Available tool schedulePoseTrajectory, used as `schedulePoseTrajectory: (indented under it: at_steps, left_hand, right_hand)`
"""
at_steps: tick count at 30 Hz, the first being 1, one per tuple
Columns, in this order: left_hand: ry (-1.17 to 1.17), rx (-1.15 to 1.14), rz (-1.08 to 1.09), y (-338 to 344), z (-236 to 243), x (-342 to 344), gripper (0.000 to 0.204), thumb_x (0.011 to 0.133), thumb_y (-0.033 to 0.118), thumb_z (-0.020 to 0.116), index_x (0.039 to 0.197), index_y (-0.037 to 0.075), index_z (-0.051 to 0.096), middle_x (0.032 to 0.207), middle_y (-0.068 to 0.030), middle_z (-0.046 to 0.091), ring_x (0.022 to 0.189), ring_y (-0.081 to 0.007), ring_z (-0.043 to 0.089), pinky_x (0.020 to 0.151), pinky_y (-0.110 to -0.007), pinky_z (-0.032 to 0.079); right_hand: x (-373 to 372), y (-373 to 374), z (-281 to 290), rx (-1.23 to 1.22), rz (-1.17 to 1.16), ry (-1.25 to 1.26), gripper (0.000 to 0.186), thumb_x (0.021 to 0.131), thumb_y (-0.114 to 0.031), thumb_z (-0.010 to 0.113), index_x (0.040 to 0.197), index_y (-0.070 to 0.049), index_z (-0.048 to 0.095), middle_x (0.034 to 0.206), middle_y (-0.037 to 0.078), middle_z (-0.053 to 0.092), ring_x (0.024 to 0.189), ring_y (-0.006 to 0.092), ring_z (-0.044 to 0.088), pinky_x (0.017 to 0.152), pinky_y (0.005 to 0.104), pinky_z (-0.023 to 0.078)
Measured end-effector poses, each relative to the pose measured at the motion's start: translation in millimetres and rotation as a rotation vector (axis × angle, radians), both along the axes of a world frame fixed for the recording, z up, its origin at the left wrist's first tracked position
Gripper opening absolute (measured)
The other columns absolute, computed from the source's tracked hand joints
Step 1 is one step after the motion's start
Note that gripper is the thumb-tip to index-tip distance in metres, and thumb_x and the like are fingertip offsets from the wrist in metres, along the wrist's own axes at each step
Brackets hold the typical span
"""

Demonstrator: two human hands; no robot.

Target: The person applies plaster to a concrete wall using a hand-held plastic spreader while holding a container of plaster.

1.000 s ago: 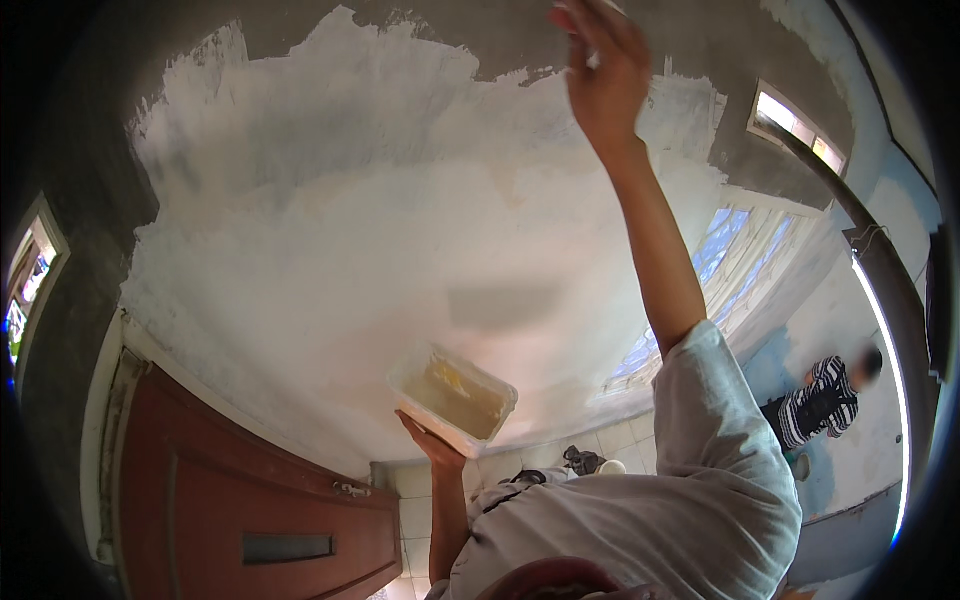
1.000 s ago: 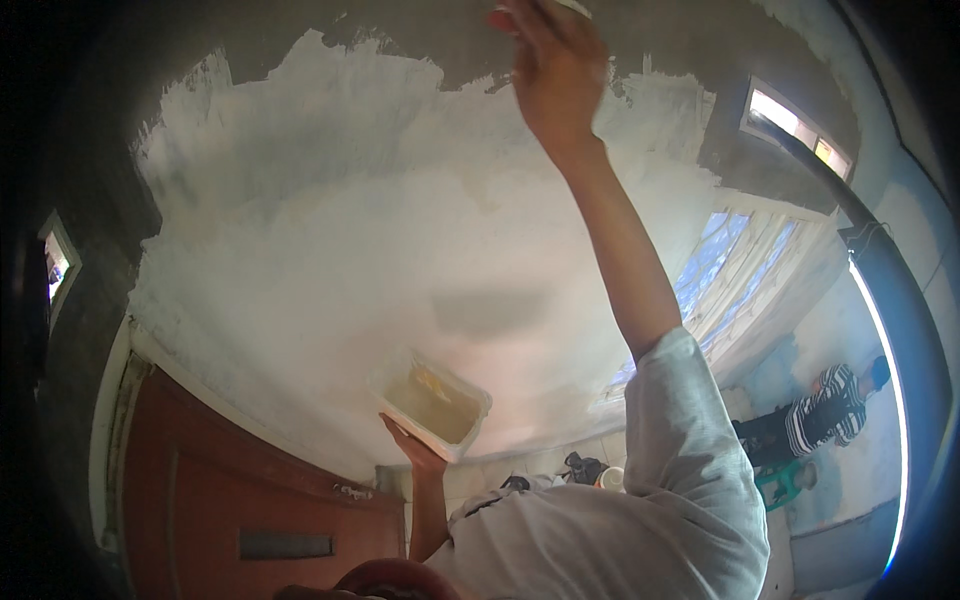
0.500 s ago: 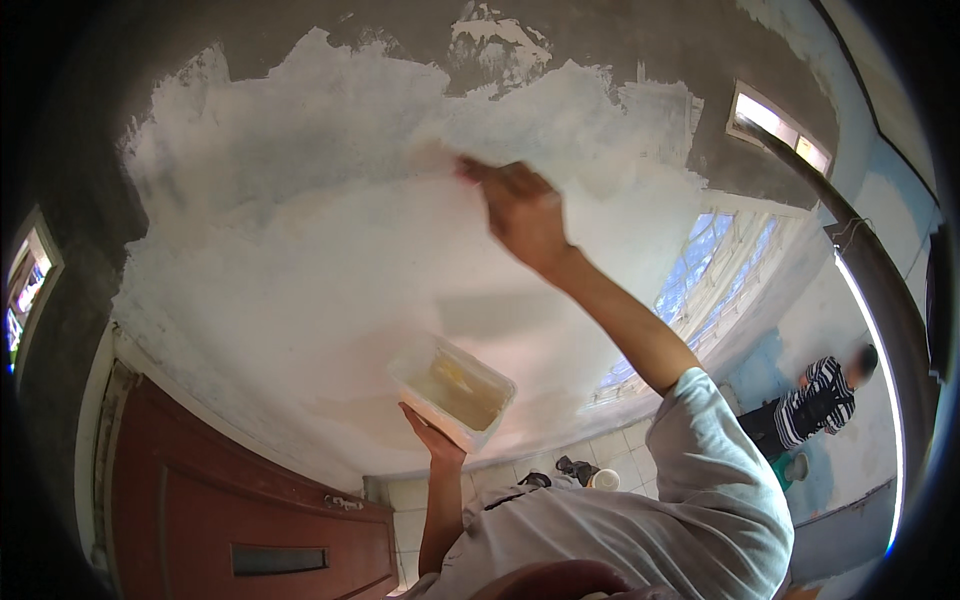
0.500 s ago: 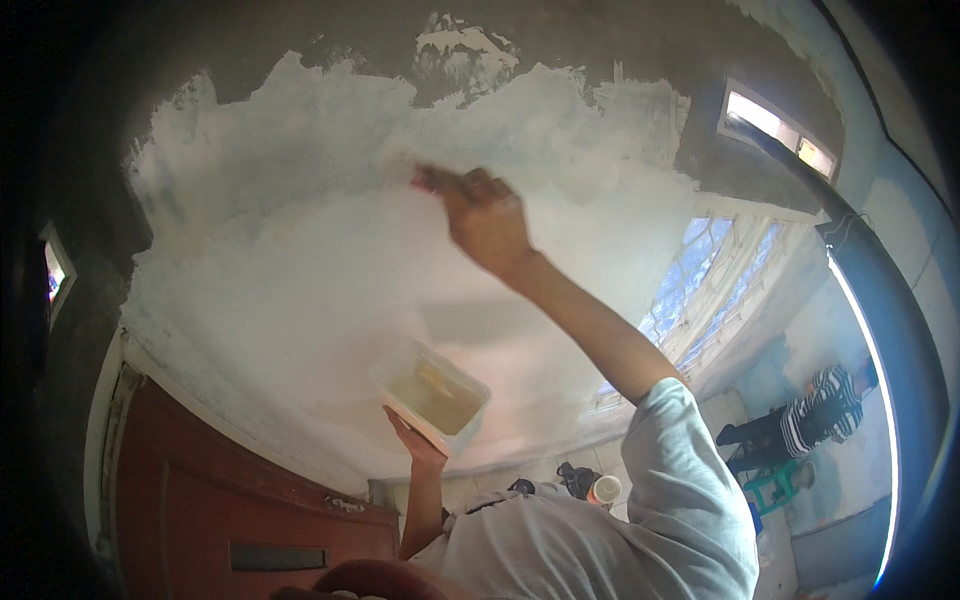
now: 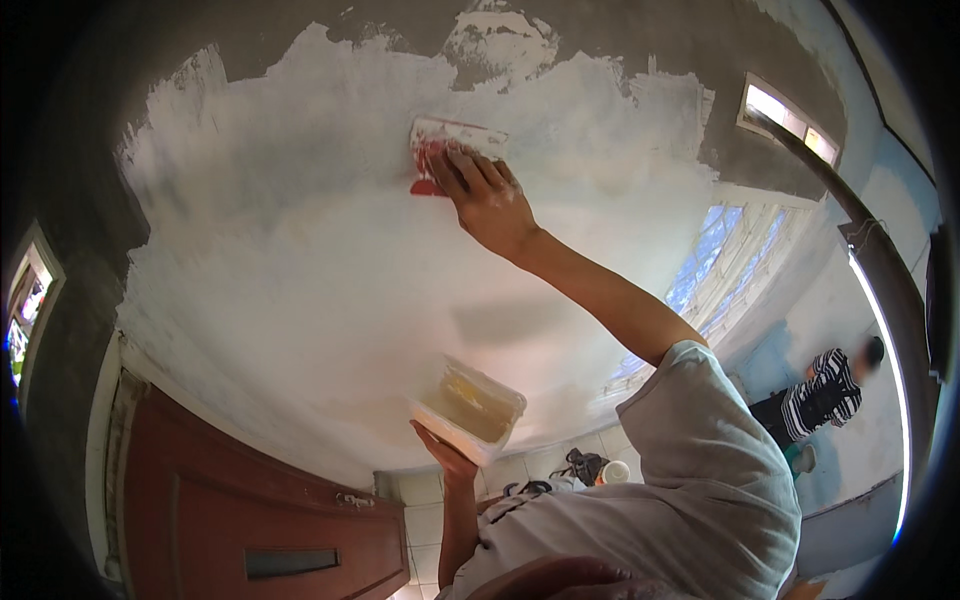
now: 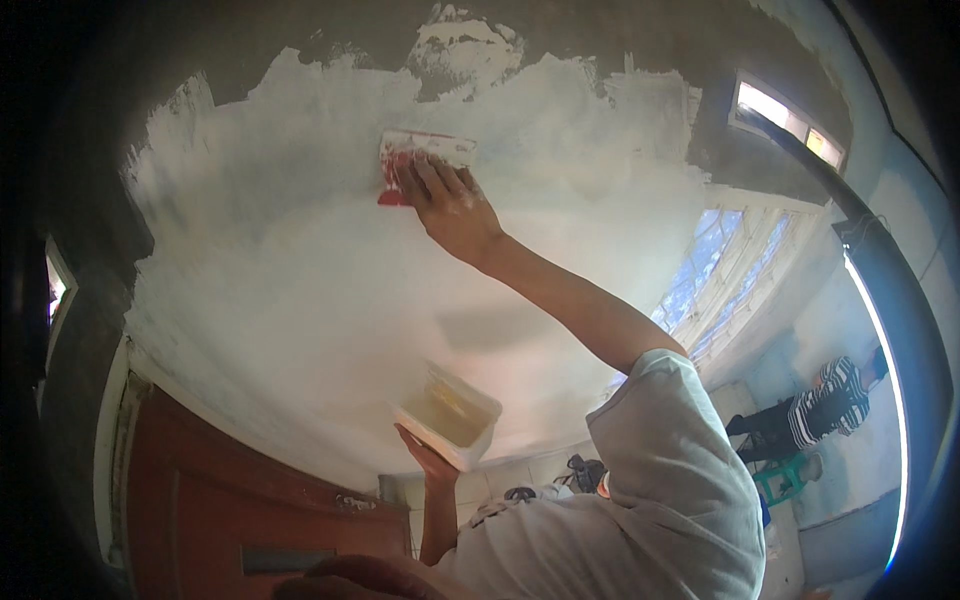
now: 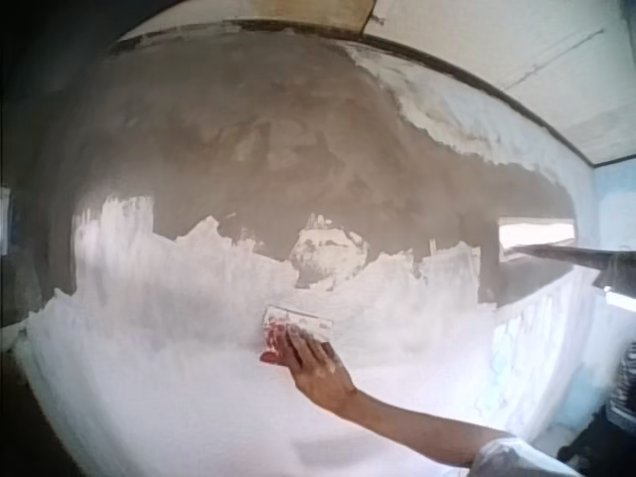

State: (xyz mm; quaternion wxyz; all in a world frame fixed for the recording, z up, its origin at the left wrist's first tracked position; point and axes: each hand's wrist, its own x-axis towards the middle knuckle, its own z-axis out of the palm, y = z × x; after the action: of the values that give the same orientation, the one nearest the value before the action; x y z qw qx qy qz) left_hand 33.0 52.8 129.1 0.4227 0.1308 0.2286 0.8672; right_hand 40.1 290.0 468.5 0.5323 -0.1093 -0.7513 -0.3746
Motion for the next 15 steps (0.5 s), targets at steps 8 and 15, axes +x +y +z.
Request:
schedulePoseTrajectory:
  at_steps: [8,15]
  left_hand:
    - [-0.112,0.085,-0.024,-10.6,-10.6,-21.2,0.076,0.105,0.066,0.022,0.157,0.011,0.029,0.151,-0.0068,0.042,0.136,-0.0239,0.045,0.115,-0.04,0.037]
    - [-0.358,0.304,-0.056,0.9,-7.7,-21.5,0.095,0.098,0.039,0.066,0.161,0.0,0.006,0.161,-0.021,0.025,0.144,-0.0351,0.036,0.122,-0.049,0.026]
  right_hand:
    - [53.6,10.3,147.0,0.006,0.202,0.288,0.04,0.091,0.007,0.055,0.121,-0.015,0.07,0.116,0.008,0.072,0.09,0.0314,0.067,0.074,0.0418,0.057]
    - [14.8,5.8,98.4,-0.177,0.057,0.13,0.054,0.078,0.0,0.067,0.13,-0.014,0.064,0.111,0.009,0.069,0.092,0.0304,0.07,0.069,0.0424,0.062]
